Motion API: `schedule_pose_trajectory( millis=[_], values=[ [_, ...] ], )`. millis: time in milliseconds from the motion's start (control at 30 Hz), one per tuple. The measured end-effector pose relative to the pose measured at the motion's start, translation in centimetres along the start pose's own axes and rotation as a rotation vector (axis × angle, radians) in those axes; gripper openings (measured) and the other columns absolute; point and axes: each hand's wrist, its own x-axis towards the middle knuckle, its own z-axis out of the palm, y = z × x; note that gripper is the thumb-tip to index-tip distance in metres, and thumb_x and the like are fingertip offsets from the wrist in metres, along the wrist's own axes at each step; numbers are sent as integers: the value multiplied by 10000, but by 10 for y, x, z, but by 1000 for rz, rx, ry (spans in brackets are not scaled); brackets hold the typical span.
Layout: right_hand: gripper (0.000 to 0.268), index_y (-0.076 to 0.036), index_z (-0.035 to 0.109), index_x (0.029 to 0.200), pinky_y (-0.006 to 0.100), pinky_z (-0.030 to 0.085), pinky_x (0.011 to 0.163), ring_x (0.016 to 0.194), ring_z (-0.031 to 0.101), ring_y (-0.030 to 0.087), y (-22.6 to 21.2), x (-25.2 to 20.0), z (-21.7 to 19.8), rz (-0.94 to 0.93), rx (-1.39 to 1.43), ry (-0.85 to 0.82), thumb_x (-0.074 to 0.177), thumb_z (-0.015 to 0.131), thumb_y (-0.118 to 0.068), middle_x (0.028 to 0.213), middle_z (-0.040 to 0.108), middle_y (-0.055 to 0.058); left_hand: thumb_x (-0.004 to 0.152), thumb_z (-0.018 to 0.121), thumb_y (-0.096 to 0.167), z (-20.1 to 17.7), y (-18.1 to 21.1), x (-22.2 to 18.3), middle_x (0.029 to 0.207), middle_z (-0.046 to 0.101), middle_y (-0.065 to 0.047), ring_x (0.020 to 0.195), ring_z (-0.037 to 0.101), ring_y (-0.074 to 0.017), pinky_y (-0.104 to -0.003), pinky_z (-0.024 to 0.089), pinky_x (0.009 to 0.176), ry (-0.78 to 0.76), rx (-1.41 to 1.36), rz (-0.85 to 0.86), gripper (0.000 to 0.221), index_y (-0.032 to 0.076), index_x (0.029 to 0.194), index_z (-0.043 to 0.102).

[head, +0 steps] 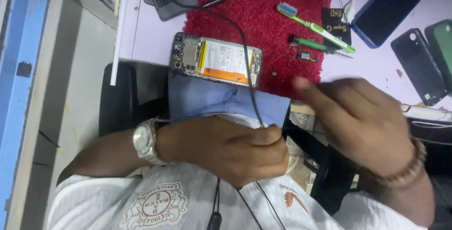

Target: Repairing a mobile phone by disassembling components, cleaning parts, and testing the screen

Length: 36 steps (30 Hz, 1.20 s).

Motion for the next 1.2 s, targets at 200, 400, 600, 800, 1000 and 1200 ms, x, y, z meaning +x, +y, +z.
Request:
schedule_pose_trajectory(
  millis=[200,400,600,800,1000,1200],
  values=[
    [303,-19,528,1366,331,644,784,893,775,232,-4,165,54,159,1024,-192,1073,458,14,1224,791,131,1111,465,76,20,3,23,979,594,7,969,599,-181,-261,465,973,1,178,187,264,158,947,655],
    [584,-14,635,1216,189,513,584,778,628,100,-8,219,50,193,1710,-294,985,476,-527,1321,707,108,1063,473,92,103,43,1,921,563,3,886,576,-190,-324,444,858,-76,-49,148,255,179,921,666],
    [488,-84,581,1295,199,416,457,537,460,66,86,159,46,-67,1490,-445,1054,609,-507,766,554,-5,1064,538,44,123,51,-23,875,534,50,813,515,-139,-281,408,758,-61,-87,107,306,214,830,638],
    [412,-150,632,1081,291,491,507,578,522,145,116,114,95,7,1568,-483,1001,769,-530,809,573,22,1028,512,-30,162,72,-54,904,515,61,911,561,-162,-320,452,781,172,-258,69,318,184,820,625],
    [401,-100,651,1151,356,500,560,645,551,226,77,99,107,2,1167,-317,1031,751,-470,885,589,93,1017,498,62,189,59,-67,1044,583,-10,1022,633,-236,-381,518,865,-249,-676,-154,118,136,1026,590],
    [398,-51,671,1221,421,509,613,712,580,307,32,86,106,-13,744,-148,1060,732,-410,961,605,164,1089,443,-11,207,46,-77,961,588,-8,966,583,-193,-384,513,980,277,-132,15,363,127,826,652]
  ],
)
